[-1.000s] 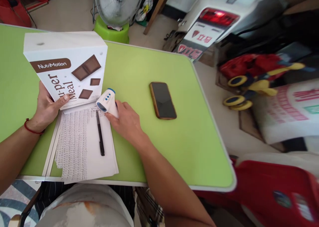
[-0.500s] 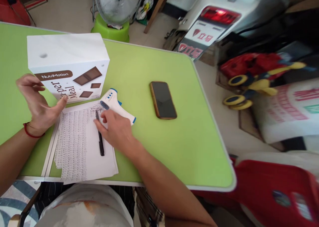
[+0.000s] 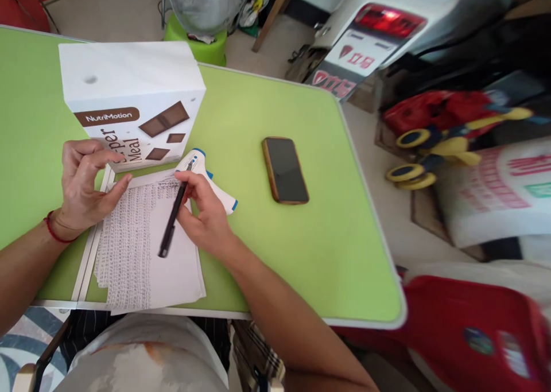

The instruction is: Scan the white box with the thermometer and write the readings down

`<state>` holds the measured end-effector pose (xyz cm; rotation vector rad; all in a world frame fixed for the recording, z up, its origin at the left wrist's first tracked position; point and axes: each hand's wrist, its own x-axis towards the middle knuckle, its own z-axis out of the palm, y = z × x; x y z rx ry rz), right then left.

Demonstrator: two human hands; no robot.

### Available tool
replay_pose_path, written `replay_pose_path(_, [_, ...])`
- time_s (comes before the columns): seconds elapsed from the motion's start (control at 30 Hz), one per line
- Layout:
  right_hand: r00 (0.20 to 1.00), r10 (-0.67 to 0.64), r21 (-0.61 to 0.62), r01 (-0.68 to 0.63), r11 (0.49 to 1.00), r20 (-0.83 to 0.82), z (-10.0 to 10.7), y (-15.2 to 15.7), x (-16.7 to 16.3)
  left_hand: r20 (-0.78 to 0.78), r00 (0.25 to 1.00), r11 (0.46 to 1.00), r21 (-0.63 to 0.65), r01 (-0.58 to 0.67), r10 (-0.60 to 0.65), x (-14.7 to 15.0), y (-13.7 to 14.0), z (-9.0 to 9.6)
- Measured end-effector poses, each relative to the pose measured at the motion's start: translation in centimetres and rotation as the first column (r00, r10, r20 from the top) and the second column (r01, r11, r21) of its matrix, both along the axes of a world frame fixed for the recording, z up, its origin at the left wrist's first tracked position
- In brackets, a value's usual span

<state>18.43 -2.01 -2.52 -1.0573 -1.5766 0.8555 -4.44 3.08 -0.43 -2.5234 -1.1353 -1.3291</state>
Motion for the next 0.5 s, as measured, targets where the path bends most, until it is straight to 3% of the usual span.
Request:
replay_pose_path(0.17, [0.983,-0.050,-0.036,0.044,0.998,-0.178,0.6,-0.9,-0.9,0.033,0.994,0.991,-0.093,-0.099,0.103,-0.2,0.5,-0.4])
replay_pose_path(0.27, [0.970,-0.068,-0.073,0.052,0.996,-0.233,1.0,-1.2,-1.5,0.045,0.995,0.990,-0.115,-0.079,0.085,-0.1,0.6,-0.3])
replay_pose_path(0.37, [0.983,-0.087,-0.143,0.064,0.988,-0.162,0.9,-1.1,-1.9,0.021,0.995,0.977,-0.189,0.097,-0.094,0.0,0.3,-0.1])
replay_pose_path(0.5, [0.996,-0.086,-0.211,0.078,0.974,-0.029,0.3,-1.0,-2.4,-0.134,0.915,0.865,-0.403,0.299,-0.379,0.1,-0.1,0.0])
